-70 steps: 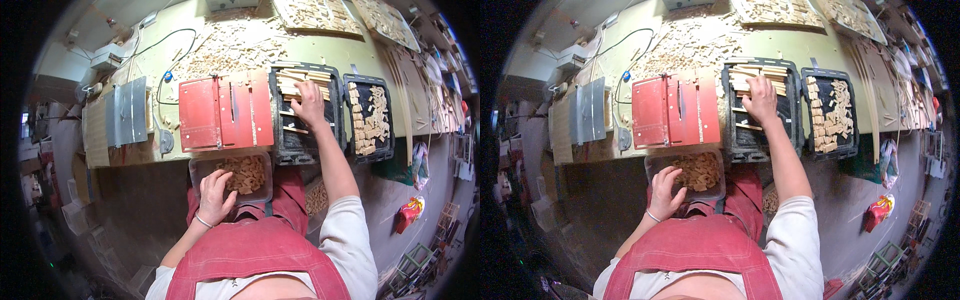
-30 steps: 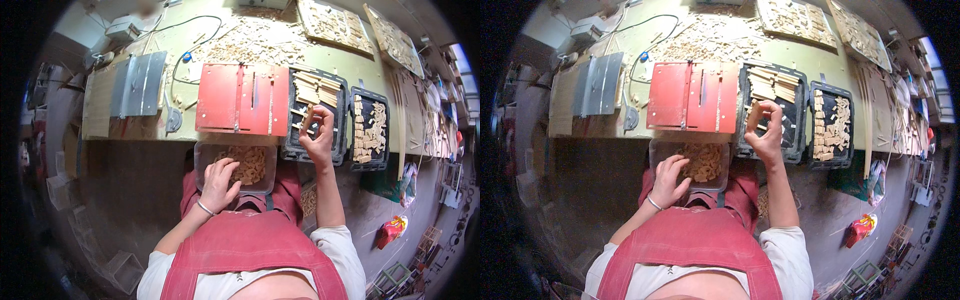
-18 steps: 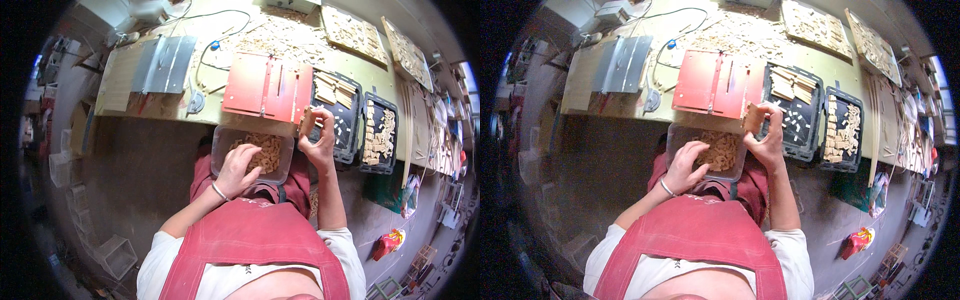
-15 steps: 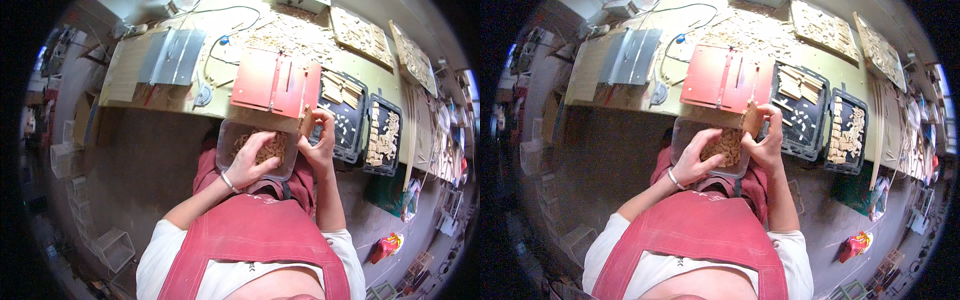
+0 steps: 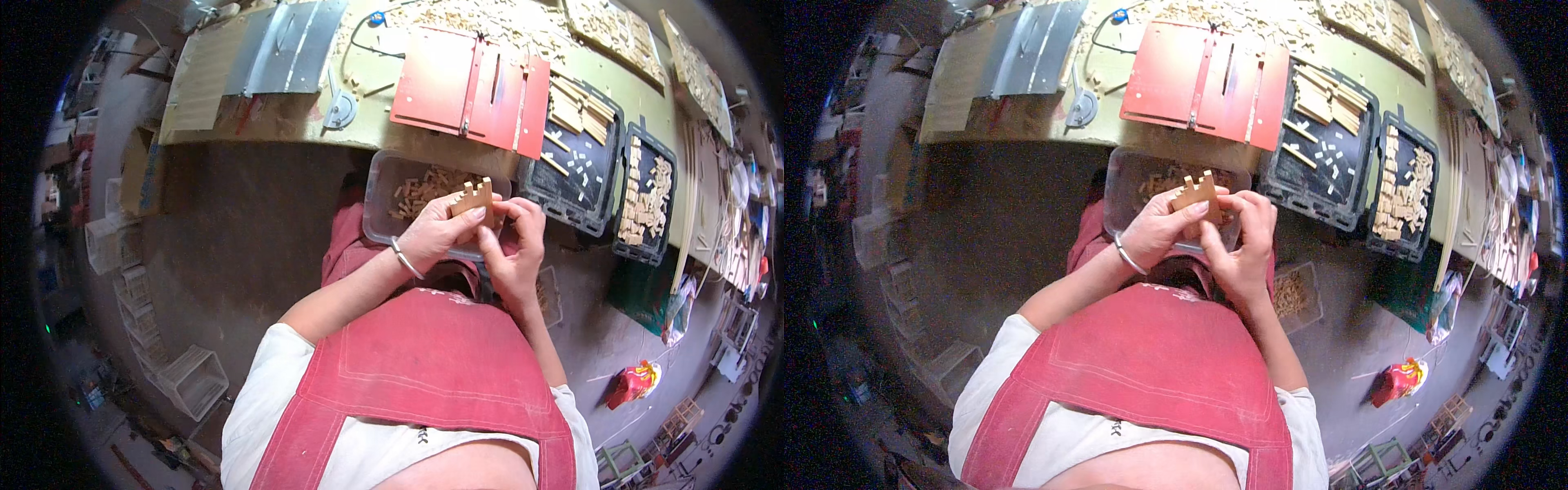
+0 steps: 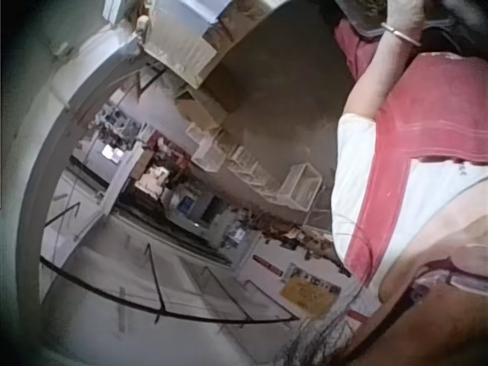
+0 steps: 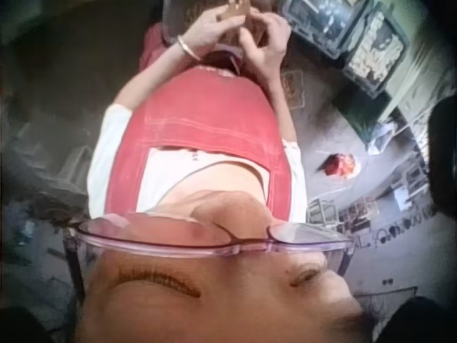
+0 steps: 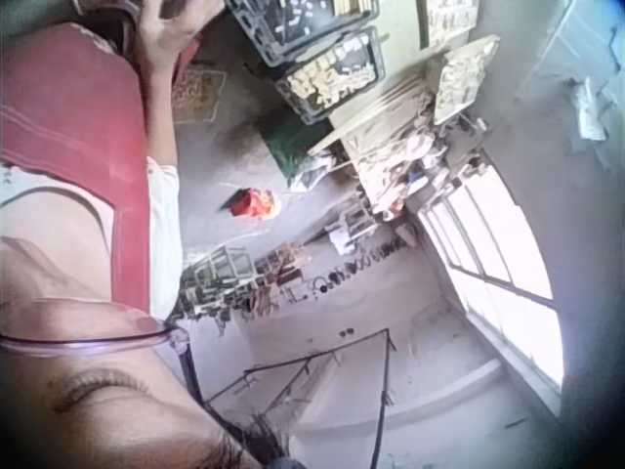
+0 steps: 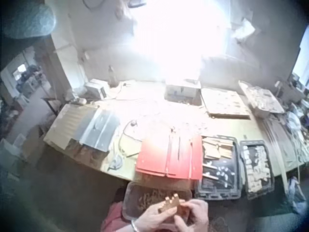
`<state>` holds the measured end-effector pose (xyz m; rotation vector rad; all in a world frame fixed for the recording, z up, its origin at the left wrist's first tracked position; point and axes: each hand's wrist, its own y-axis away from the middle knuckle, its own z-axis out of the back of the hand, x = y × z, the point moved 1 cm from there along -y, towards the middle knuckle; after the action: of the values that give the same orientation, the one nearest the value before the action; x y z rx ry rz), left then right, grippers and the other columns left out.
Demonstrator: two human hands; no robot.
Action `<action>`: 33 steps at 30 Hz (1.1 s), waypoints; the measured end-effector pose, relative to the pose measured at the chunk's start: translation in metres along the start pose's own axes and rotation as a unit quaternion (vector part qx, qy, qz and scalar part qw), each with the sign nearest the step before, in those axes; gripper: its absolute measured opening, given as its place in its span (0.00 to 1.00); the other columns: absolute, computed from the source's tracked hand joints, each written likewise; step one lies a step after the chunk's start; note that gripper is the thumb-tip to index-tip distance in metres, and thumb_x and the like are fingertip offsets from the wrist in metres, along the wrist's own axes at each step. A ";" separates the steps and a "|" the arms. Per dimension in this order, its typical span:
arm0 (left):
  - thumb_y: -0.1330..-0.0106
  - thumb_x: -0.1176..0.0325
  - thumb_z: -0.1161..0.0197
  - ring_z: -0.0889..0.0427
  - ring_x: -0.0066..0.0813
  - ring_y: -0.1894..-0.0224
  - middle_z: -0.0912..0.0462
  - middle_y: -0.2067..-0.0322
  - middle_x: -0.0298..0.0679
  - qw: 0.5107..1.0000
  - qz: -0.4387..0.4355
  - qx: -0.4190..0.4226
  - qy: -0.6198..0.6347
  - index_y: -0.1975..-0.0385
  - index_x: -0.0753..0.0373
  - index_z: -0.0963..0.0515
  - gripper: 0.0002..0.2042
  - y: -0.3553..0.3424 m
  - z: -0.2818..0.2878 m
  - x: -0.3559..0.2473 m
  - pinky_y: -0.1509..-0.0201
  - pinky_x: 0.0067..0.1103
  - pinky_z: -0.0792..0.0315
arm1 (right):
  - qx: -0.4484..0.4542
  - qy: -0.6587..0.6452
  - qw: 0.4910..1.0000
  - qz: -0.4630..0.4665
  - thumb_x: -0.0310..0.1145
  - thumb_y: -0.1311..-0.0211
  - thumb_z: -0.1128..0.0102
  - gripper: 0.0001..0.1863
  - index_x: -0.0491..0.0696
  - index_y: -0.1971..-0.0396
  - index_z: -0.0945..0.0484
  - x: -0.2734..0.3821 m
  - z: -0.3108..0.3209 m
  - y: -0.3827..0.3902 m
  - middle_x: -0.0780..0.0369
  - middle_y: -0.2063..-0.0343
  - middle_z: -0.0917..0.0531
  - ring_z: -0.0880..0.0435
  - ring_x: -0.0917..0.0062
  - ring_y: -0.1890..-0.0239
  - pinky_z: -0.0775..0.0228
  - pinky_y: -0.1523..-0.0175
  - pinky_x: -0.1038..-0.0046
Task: The person repeatedly picks up small wooden blocks from a tray, feeds them through a red handheld cutting device to produce smaller pieces, and collects the cut pieces in a clear plastic container. The process is repeated continuously throughout the clip.
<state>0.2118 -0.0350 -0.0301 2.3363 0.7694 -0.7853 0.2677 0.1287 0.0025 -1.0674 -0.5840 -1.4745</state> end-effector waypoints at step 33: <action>0.16 0.64 0.40 0.12 0.25 0.50 0.11 0.49 0.38 0.974 0.187 0.120 -0.039 0.40 0.66 0.20 0.15 0.008 0.013 0.013 0.43 0.27 0.16 | 0.221 -0.231 0.928 -0.193 0.28 0.24 0.33 0.06 0.42 0.57 0.19 -0.023 0.063 -0.051 0.70 0.66 0.18 0.21 0.89 0.64 0.28 0.59 0.81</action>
<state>0.2215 -0.0441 -0.0451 2.5375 0.1930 -0.8296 0.2348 0.2040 0.0223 -0.9691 -1.4587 -1.3207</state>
